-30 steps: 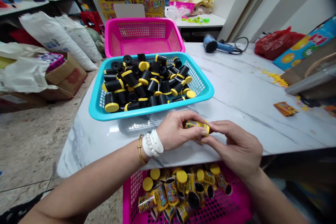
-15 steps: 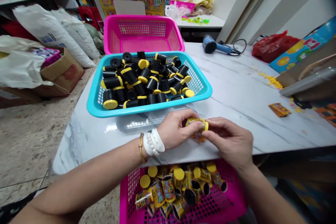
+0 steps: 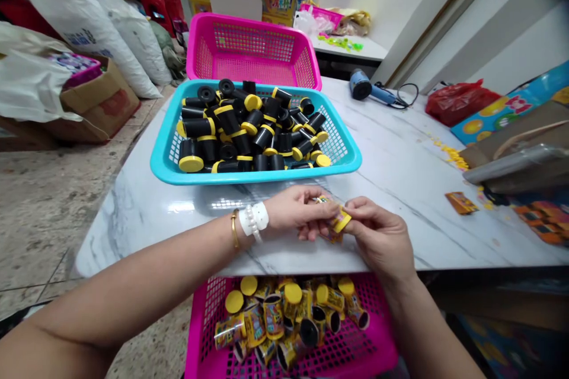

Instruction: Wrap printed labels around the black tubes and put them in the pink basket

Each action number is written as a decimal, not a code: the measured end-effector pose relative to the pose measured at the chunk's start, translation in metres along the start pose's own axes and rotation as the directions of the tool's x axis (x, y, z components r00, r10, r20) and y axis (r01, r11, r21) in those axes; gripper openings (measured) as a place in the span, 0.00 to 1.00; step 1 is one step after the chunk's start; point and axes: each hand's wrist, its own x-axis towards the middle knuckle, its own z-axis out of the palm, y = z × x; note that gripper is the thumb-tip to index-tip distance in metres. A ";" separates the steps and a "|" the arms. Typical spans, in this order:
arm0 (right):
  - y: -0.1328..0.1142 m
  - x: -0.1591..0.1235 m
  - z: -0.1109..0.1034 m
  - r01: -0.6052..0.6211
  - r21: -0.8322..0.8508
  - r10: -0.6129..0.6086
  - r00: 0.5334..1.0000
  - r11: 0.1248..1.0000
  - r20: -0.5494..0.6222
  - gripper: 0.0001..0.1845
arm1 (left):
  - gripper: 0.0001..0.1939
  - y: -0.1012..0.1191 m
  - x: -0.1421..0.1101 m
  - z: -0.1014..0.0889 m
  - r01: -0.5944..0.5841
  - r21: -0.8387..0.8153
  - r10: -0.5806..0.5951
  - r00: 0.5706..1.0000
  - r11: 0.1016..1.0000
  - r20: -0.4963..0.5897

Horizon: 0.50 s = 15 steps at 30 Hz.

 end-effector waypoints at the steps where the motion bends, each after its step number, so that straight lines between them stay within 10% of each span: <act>1: 0.000 -0.001 0.001 0.010 -0.002 -0.010 1.000 1.000 -0.019 0.06 | 0.29 0.000 0.000 -0.001 0.012 -0.011 -0.011 1.000 1.000 0.017; 15: -0.021 -0.017 0.010 0.079 -0.091 -0.076 0.997 0.993 0.031 0.09 | 0.32 -0.004 -0.001 -0.001 0.140 -0.061 -0.133 0.984 0.988 0.115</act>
